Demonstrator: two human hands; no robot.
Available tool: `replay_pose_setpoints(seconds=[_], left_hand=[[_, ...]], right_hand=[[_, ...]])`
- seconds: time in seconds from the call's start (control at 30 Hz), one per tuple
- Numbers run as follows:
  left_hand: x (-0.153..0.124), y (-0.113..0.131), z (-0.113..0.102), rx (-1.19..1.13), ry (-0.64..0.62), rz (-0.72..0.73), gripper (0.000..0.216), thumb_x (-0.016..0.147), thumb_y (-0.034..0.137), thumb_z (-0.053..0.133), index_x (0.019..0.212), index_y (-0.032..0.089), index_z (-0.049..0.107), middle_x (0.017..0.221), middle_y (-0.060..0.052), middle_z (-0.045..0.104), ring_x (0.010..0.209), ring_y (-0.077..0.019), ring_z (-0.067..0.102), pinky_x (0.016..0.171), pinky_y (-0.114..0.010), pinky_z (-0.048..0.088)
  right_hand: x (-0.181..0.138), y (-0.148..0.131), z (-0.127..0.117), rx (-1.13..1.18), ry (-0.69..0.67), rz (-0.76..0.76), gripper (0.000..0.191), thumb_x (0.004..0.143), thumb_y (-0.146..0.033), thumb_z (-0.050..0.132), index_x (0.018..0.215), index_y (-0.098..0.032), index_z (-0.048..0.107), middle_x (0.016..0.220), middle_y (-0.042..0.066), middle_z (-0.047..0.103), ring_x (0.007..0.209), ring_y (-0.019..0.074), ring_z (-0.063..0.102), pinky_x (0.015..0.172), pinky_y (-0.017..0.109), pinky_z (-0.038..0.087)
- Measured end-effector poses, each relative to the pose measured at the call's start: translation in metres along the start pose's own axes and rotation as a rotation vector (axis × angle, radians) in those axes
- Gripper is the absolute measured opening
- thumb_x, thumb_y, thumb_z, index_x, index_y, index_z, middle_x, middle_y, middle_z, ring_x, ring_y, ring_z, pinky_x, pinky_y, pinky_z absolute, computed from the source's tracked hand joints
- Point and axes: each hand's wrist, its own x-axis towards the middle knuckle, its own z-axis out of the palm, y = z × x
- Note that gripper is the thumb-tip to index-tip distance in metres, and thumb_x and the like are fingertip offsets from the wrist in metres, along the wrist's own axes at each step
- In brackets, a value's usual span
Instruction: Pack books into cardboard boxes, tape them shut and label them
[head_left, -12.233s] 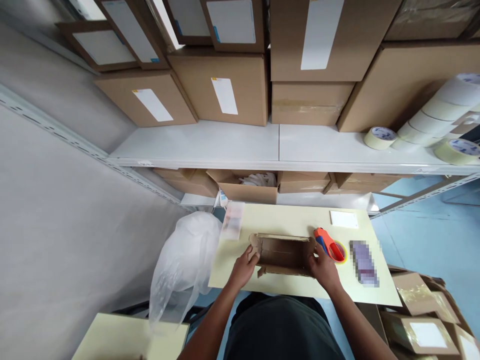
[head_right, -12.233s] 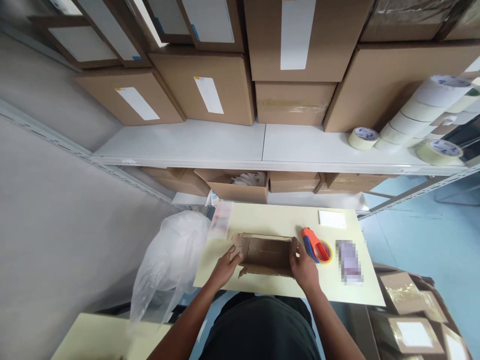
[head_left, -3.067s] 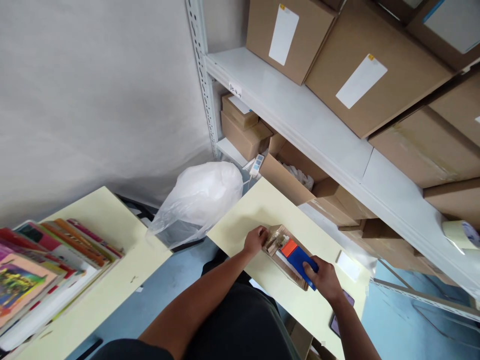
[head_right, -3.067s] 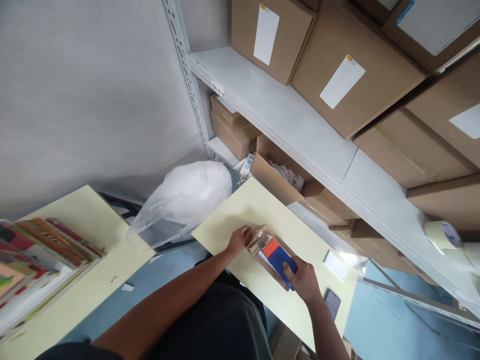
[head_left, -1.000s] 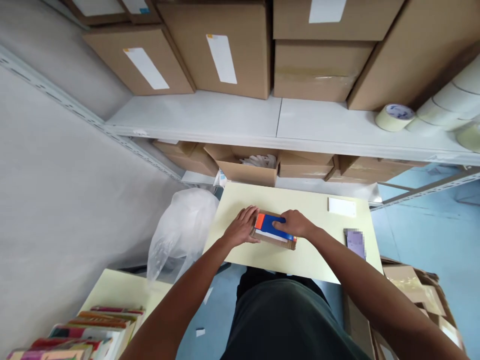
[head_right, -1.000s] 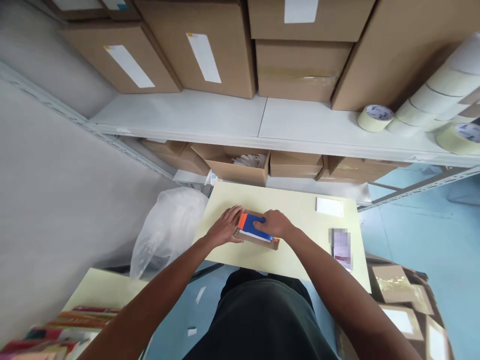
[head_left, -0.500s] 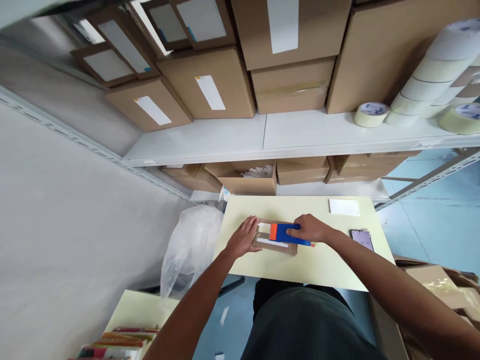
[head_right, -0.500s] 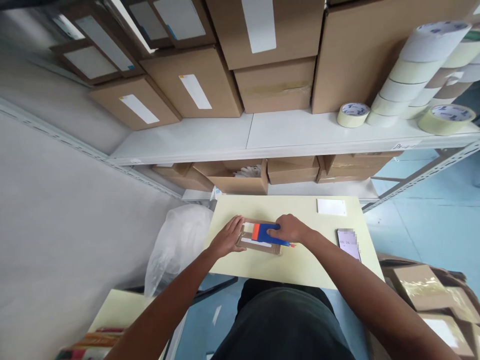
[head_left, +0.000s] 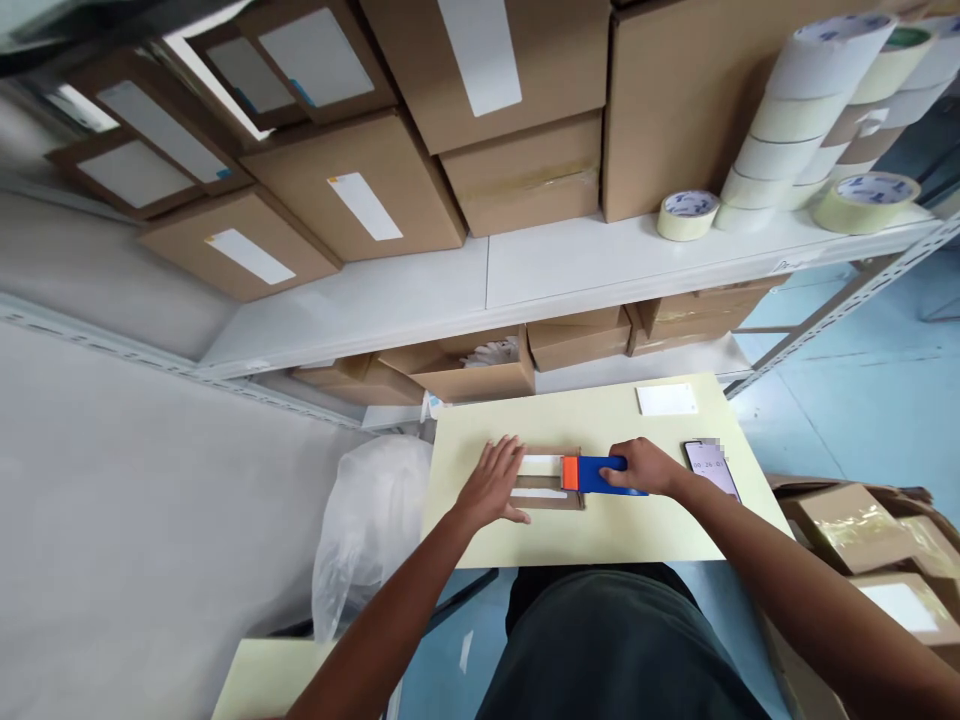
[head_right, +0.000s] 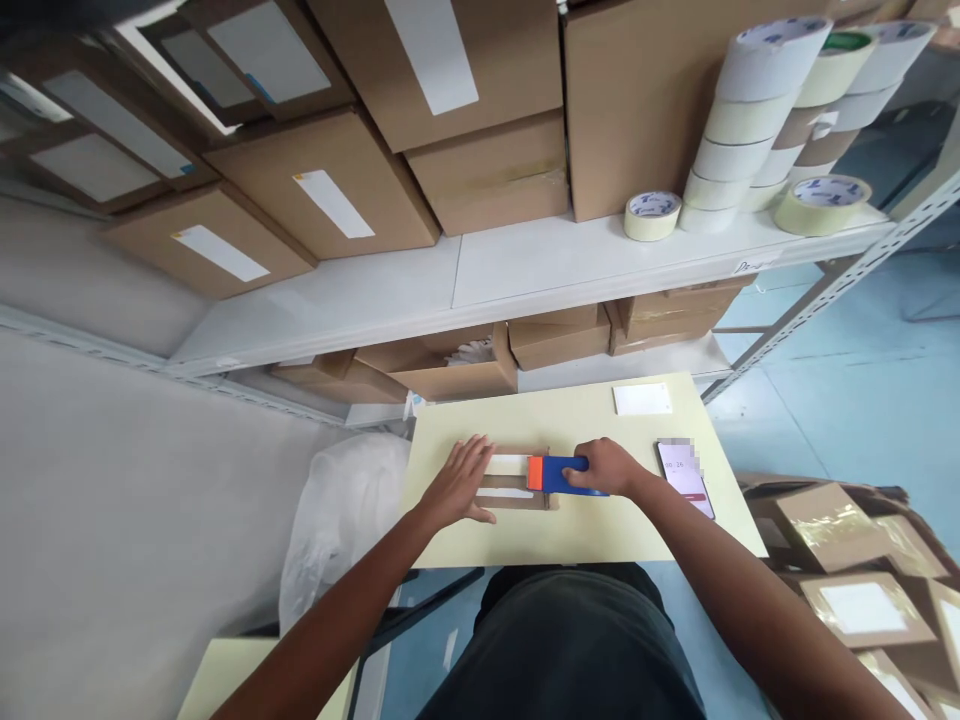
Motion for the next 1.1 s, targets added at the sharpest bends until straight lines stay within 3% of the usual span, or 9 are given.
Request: replay_pose_setpoints(seconds=[0.1,0.23,0.4,0.6,0.77,1.1], left_hand=[[0.024,0.023,-0.001,-0.032,-0.033,0.075,0.131,0.065,0.085,0.067,0.161,0.012,0.016,0.165,-0.024,0.025,0.154,-0.0408,0.019,0.124,-0.057,0.011],[0.035,0.038,0.003,-0.077,-0.004,0.058,0.118,0.075,0.078,0.064,0.162,0.016,0.014,0.16,-0.019,0.036,0.15,-0.0365,0.029,0.125,-0.054,0.011],[0.031,0.032,0.008,-0.072,0.017,0.08,0.114,0.078,0.075,0.063,0.162,0.016,0.013,0.162,-0.018,0.034,0.15,-0.0354,0.028,0.125,-0.053,0.011],[0.031,0.028,0.011,-0.074,0.007,0.087,0.119,0.075,0.078,0.063,0.163,0.017,0.011,0.164,-0.018,0.03,0.151,-0.0366,0.026,0.125,-0.053,0.01],[0.031,0.026,0.012,-0.078,0.001,0.092,0.121,0.074,0.079,0.063,0.163,0.017,0.009,0.165,-0.018,0.028,0.152,-0.0366,0.025,0.125,-0.053,0.01],[0.031,0.022,0.015,-0.04,-0.019,0.09,0.126,0.072,0.085,0.06,0.163,0.016,0.009,0.167,-0.018,0.024,0.153,-0.0367,0.021,0.125,-0.054,0.01]], right_hand=[[-0.002,-0.001,-0.003,-0.007,0.002,-0.007,0.027,0.085,-0.045,0.059,0.076,-0.02,0.068,0.076,0.005,0.072,0.068,0.0177,0.064,0.06,0.025,0.04],[-0.005,-0.006,-0.015,-0.061,0.008,-0.027,0.032,0.086,-0.048,0.058,0.078,-0.02,0.069,0.077,0.006,0.072,0.068,0.0184,0.064,0.061,0.025,0.04],[-0.009,0.004,-0.024,-0.063,-0.007,-0.064,0.032,0.087,-0.048,0.057,0.08,-0.02,0.071,0.077,0.006,0.073,0.068,0.0184,0.064,0.061,0.026,0.041],[-0.021,0.039,-0.019,0.014,-0.01,-0.028,0.036,0.087,-0.051,0.055,0.08,-0.019,0.07,0.075,0.006,0.072,0.066,0.0179,0.063,0.061,0.027,0.042],[-0.027,0.052,-0.014,0.074,-0.025,-0.042,0.038,0.088,-0.053,0.055,0.083,-0.018,0.07,0.077,0.005,0.072,0.064,0.0169,0.061,0.06,0.026,0.042],[-0.049,0.075,-0.021,-0.026,0.048,-0.015,0.037,0.089,-0.051,0.054,0.077,-0.02,0.069,0.069,0.005,0.069,0.062,0.0179,0.06,0.061,0.027,0.038]])
